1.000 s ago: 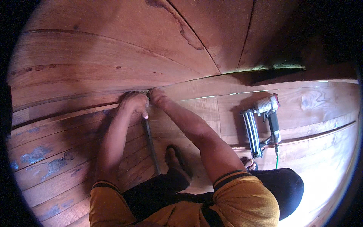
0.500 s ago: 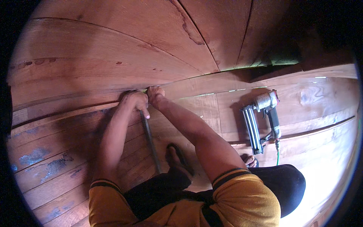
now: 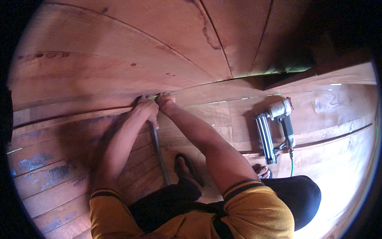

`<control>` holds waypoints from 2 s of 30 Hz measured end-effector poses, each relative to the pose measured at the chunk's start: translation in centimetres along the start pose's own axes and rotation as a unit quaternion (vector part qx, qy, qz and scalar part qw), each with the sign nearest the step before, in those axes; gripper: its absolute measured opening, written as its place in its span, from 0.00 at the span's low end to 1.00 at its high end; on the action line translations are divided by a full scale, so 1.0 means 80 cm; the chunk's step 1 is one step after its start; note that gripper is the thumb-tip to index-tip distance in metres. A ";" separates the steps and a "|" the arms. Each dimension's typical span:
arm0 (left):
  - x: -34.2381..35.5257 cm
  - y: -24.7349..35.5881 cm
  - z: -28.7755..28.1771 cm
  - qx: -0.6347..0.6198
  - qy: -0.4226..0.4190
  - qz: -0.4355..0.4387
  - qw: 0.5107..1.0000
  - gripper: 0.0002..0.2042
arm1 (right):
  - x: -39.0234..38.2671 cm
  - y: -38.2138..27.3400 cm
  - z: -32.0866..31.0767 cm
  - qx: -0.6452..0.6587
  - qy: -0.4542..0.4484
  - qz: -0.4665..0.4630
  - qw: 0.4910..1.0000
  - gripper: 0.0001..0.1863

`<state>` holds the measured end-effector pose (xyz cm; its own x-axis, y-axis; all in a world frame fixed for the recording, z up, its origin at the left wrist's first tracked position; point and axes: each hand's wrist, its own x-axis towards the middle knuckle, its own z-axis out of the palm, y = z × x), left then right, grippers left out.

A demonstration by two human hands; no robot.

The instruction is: The person installs wooden planks onto a curved wooden wall using a pneumatic nail gun. They measure and cut planks with a hand saw, then position and nail them into place.

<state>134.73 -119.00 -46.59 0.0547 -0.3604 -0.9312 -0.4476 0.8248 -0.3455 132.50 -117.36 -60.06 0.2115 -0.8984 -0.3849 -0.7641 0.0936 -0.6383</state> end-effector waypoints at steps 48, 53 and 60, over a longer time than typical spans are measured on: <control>0.050 0.194 0.247 -0.324 0.422 0.188 0.826 0.62 | -0.010 0.031 0.018 0.174 0.089 0.031 0.980 0.19; 0.054 0.195 0.249 -0.323 0.437 0.195 0.816 0.62 | -0.012 0.045 0.025 0.115 0.105 -0.084 0.984 0.15; 0.065 0.197 0.256 -0.339 0.448 0.209 0.801 0.61 | -0.054 0.060 -0.007 0.244 0.242 -0.257 0.903 0.08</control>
<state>146.28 -98.96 -59.22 -0.7530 -0.5320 -0.3873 -0.6571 0.6389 0.4000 127.57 -113.25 -61.12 0.0807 -0.9484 0.3068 -0.2552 -0.3172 -0.9134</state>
